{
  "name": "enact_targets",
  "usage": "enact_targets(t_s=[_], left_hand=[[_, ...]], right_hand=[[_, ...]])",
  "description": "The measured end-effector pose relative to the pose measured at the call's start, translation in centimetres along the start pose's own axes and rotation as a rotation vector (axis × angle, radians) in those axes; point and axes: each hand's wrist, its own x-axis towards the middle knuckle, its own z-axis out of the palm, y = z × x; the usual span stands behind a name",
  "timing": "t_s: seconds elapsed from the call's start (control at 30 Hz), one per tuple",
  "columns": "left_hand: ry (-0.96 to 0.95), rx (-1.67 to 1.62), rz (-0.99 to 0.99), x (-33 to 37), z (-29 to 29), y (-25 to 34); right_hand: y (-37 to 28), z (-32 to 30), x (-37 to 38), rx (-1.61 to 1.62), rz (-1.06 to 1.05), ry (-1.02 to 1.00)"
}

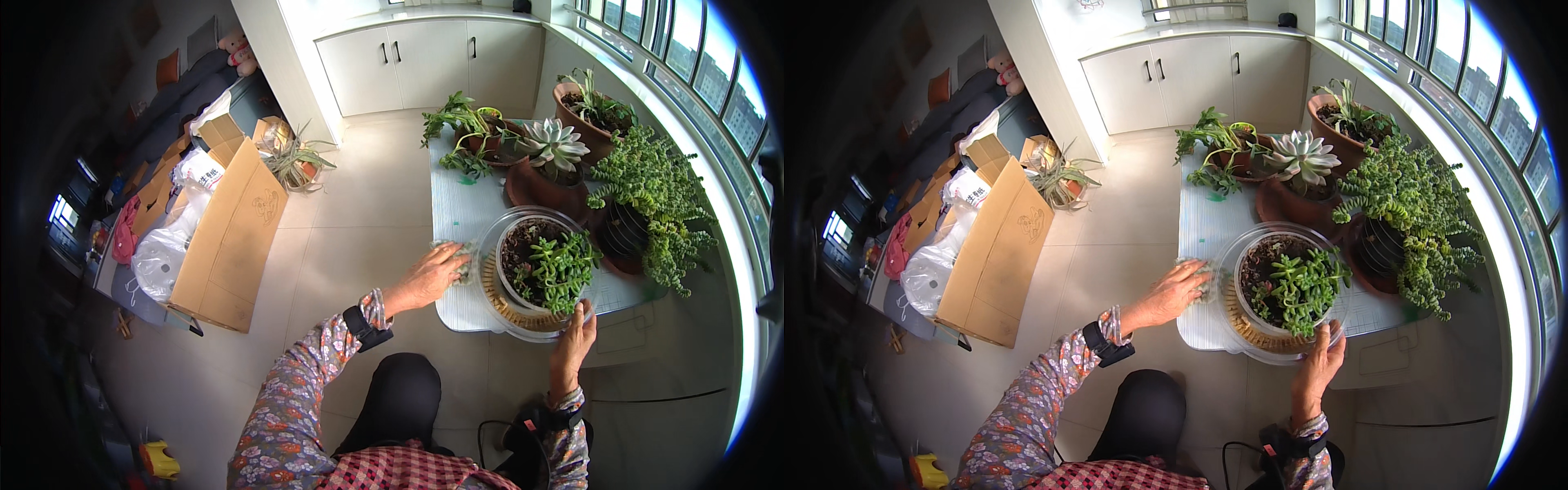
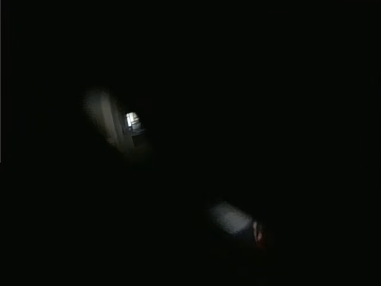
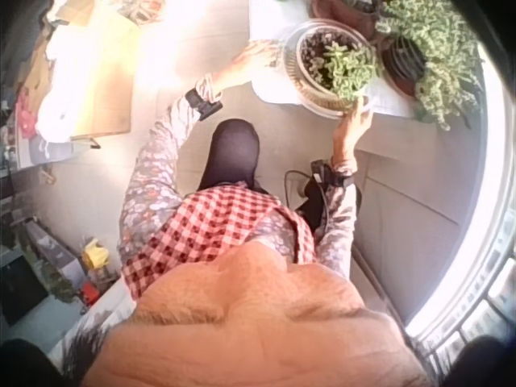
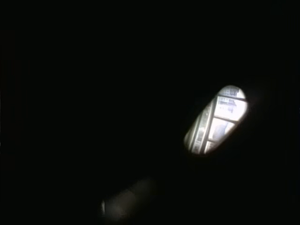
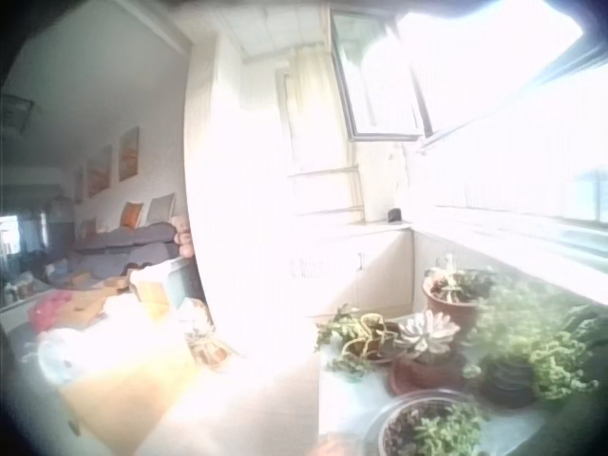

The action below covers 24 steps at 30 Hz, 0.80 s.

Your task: The person wipes the front and door of a washing machine with a cloth, then cleans the side of a cabinet, the window sill, and a small table with potted plants. The person also adjusts the camera strap on their arm.

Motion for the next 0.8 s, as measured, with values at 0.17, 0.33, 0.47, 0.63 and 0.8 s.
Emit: enact_targets(t_s=[0.17,0.33,0.47,0.63,0.8], left_hand=[[0.034,0.090,-0.038,7.4,0.4,-6.3],[0.053,0.160,-0.138,14.2,0.4,-11.3],[-0.015,0.296,-0.081,15.3,0.5,-11.3],[-0.031,-0.038,-0.023,9.4,0.9,-6.5],[-0.052,-0.058,-0.027,1.5,-0.2,-1.1]], right_hand=[[-0.7,0.5,-0.4,-0.113,0.019,0.051],[-0.5,0.6,-0.2,-0.089,0.019,0.051],[-0.4,0.6,-0.2,-0.098,0.062,0.068],[-0.8,0.7,-0.4,-0.060,0.062,0.030],[-1.0,0.8,-0.5,-0.056,0.080,0.038]])
